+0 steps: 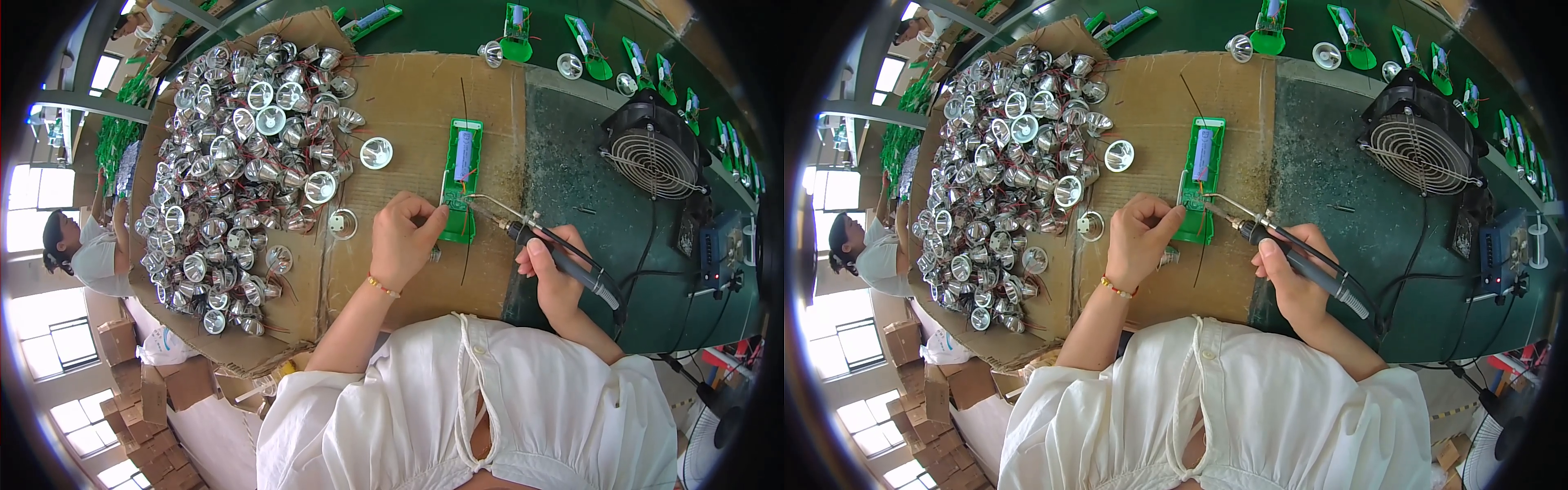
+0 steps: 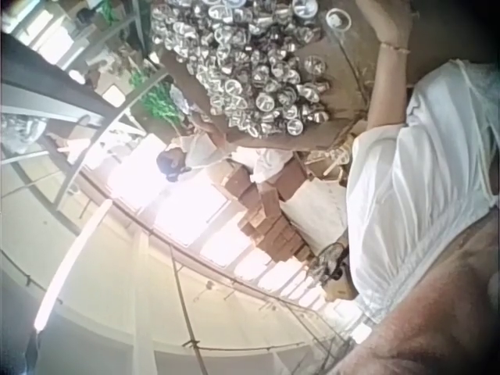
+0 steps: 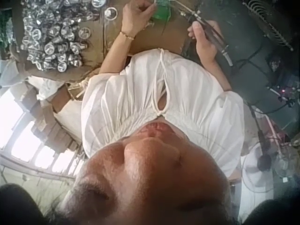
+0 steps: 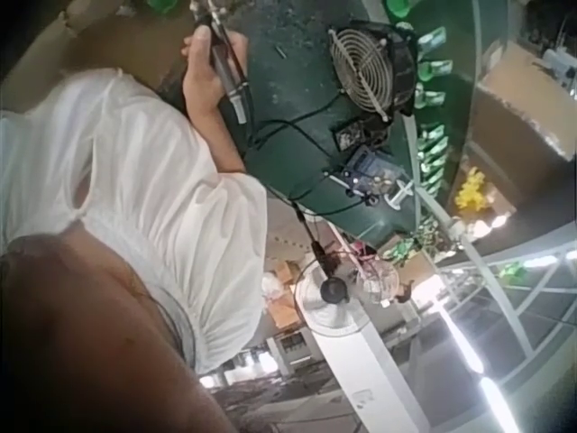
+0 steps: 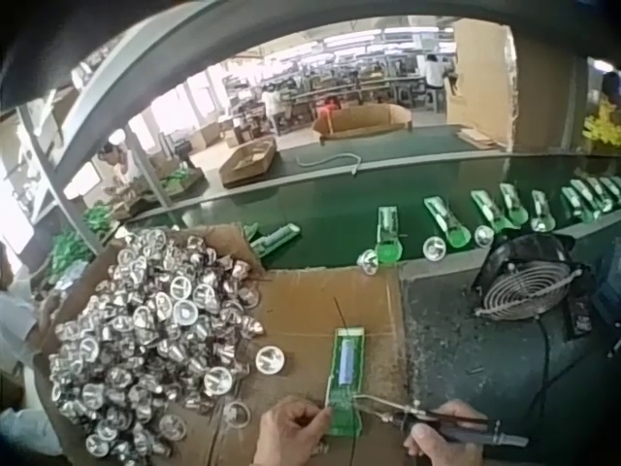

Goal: Soldering electronic components and wires onto circuit boards for flashlight assembly.

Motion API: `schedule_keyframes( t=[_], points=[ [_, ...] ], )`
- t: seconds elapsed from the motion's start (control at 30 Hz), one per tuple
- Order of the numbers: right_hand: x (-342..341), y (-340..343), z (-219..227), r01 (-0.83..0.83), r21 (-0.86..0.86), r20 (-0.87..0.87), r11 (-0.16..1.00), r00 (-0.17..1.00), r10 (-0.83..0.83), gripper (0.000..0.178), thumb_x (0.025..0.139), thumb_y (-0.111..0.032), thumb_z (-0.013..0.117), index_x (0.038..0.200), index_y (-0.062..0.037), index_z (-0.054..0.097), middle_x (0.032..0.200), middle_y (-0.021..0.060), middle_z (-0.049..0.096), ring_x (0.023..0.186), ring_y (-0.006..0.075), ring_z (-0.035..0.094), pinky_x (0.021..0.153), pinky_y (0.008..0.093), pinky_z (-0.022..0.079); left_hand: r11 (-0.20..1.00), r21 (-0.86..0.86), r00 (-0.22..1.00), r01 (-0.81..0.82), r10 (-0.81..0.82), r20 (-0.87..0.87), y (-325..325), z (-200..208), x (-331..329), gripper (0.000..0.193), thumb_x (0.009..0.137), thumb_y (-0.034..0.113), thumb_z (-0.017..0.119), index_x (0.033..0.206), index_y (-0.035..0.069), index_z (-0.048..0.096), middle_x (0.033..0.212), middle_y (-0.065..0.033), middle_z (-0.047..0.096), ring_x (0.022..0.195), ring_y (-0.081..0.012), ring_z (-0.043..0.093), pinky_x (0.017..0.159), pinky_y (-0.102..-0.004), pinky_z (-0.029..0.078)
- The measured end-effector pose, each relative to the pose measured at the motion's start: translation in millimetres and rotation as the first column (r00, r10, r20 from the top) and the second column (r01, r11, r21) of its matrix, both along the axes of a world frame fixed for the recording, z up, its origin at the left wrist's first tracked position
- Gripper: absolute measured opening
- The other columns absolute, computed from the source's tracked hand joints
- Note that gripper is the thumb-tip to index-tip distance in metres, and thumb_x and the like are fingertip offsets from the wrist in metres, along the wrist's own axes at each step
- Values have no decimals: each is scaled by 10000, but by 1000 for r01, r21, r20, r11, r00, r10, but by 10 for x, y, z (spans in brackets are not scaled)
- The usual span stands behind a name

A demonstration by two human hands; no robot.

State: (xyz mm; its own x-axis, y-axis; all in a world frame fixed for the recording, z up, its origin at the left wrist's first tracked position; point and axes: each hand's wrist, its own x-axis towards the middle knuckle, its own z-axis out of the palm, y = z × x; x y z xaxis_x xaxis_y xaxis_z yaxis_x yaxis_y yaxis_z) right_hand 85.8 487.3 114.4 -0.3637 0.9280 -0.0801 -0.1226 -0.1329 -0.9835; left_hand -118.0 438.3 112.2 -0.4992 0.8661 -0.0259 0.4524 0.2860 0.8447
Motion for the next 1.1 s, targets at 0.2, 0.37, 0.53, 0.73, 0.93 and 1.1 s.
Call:
schedule_keyframes(
  t=[0.2,0.37,0.53,0.73,0.93,1.1],
  points=[
    [-8,-2,-4,-7,-3,17,1000,1000,7,156,825,-74,590,880,16,475,696,107,597,590,117,579,519,233,481,1000,-9,1000,3,-3,7,4,-10,-6,192,730,162,666,651,-1,602,652,-86,550,534,-192,530,503,-301,407],
    [-9,-4,5,-10,1,24,1000,1000,10,152,824,-73,592,874,18,480,692,111,598,580,120,578,518,235,481,1000,11,1000,9,-9,-29,-6,-20,-11,192,729,160,668,644,2,598,644,-83,544,527,-190,525,501,-298,408],
    [-11,-10,-5,-4,-10,3,1000,1000,4,153,820,-74,597,869,21,487,701,112,598,580,118,578,519,233,485,999,40,998,35,-33,-56,-12,-1,-1,177,722,154,684,651,8,613,653,-79,548,523,-177,525,493,-292,410],
    [-8,-19,8,-2,3,41,1000,999,1,156,814,-80,606,862,29,506,716,107,597,597,114,584,518,232,492,991,73,985,111,-99,-143,24,27,28,147,708,140,693,655,18,631,690,-68,557,520,-179,528,488,-294,416],
    [-1,-34,-8,-34,45,57,998,998,31,148,815,-85,606,840,24,509,691,99,595,589,107,581,514,229,488,993,12,982,121,-117,-149,37,71,35,141,694,130,696,646,16,628,704,-64,553,532,-180,531,496,-295,425],
    [1,-18,-14,-81,192,141,978,988,54,127,837,-92,562,873,1,483,664,102,588,542,109,557,477,213,448,991,10,984,136,-134,-118,66,31,10,148,693,126,695,646,5,624,705,-73,548,532,-180,535,498,-293,427]
  ],
)
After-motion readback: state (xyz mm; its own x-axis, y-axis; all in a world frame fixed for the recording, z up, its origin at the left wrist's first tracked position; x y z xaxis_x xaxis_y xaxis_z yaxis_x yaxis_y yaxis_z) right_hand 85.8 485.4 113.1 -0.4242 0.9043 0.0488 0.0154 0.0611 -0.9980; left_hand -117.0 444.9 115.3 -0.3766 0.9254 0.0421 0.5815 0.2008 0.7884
